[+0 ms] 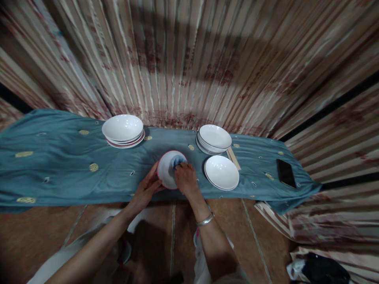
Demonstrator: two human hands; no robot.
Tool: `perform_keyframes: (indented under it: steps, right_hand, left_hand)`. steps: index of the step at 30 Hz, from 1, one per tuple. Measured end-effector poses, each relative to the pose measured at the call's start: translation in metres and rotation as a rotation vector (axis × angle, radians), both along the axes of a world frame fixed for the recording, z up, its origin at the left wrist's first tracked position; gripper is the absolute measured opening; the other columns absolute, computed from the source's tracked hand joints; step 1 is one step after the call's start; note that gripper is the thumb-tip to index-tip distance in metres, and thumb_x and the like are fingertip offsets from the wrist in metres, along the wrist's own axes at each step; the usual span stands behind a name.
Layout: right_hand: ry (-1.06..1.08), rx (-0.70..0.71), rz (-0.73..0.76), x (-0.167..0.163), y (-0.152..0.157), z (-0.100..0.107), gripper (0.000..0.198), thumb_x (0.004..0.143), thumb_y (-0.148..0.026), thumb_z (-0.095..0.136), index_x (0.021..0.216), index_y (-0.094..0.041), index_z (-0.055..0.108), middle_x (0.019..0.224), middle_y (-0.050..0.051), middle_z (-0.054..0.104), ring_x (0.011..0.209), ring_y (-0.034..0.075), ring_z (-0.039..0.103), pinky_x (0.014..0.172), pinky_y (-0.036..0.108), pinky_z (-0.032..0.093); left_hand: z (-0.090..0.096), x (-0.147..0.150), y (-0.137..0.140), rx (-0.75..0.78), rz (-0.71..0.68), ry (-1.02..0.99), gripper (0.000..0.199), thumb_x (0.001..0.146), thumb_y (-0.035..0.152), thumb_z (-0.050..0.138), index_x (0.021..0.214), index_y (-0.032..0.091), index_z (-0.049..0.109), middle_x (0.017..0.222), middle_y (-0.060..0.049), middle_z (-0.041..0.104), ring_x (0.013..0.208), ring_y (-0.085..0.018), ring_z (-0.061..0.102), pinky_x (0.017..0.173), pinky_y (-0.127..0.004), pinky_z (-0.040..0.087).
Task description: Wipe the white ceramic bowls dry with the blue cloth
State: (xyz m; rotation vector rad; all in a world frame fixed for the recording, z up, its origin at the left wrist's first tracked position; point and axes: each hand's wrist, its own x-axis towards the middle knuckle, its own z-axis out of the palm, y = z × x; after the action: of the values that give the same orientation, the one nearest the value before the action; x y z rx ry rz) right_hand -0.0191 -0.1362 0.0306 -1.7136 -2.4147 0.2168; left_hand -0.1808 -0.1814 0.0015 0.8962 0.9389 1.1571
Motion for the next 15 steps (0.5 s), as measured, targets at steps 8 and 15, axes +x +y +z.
perform_keyframes:
  steps: [8,15]
  right_hand:
    - [0.210,-0.294,0.129,0.008,0.004,-0.002,0.028,0.092,-0.020,0.043,0.090,-0.017,0.071,0.092,0.007,0.070,0.087,0.019,0.064,0.075,0.027,0.043]
    - [0.661,-0.467,0.254,0.007,0.006,-0.009,0.027,0.090,-0.028,0.047,0.092,-0.017,0.072,0.084,0.002,0.070,0.079,0.016,0.062,0.072,0.025,0.045]
  left_hand:
    - [0.004,0.001,0.000,-0.016,0.003,-0.011,0.077,0.077,0.039,0.068,0.146,0.029,0.035,0.149,-0.007,0.043,0.126,-0.031,0.050,0.093,-0.041,0.054]
    - [0.002,0.000,0.001,-0.025,-0.007,-0.015,0.080,0.077,0.040,0.068,0.147,0.030,0.032,0.146,-0.007,0.047,0.126,-0.030,0.050,0.092,-0.040,0.054]
